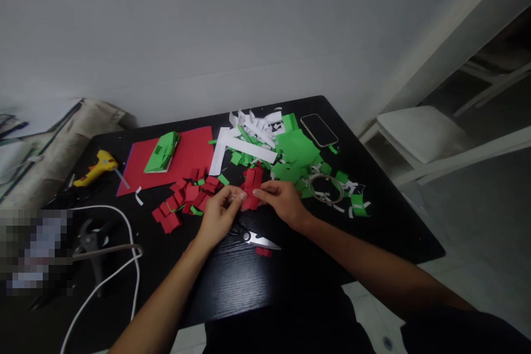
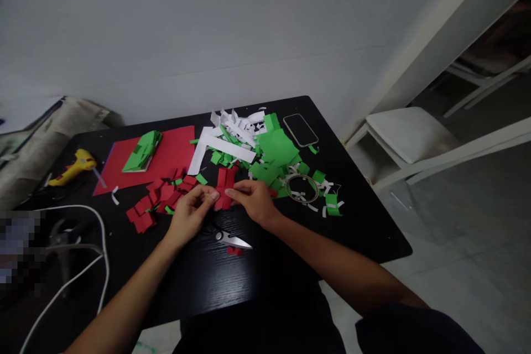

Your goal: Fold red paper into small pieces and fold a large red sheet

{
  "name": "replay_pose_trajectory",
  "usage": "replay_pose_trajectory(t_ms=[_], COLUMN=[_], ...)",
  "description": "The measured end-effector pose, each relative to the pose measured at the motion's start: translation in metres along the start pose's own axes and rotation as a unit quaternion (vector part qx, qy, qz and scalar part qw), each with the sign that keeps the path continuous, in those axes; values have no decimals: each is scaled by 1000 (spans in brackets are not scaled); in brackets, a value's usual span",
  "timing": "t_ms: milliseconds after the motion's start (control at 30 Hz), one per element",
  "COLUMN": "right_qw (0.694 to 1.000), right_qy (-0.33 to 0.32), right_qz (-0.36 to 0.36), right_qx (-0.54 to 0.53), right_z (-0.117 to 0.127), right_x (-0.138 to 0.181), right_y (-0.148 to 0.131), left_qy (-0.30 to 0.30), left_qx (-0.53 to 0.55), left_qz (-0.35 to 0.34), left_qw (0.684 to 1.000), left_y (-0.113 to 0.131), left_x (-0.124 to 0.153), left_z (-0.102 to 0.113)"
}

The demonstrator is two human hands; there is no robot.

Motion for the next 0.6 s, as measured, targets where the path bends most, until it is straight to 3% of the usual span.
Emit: replay_pose_trajectory(t_ms=[600], right_qw=[999], right_qy=[-31], right_qz=[28], right_qx=[25], right_z=[-6], right_x=[5], right_y=[-5], left_qy=[29], left_qx=[32], left_qz=[18], left_qw=[999], left_y=[5], left_x=[0], left_z=[1])
Point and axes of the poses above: each hand's wrist, its own x-axis away from the middle knuckle, its own z-axis out of the back of the hand, y = z × x, the point moved 5 cm from there along -x, towards the middle knuckle, and after that the axes turned 5 degrees about y, right-handed, at the moved point
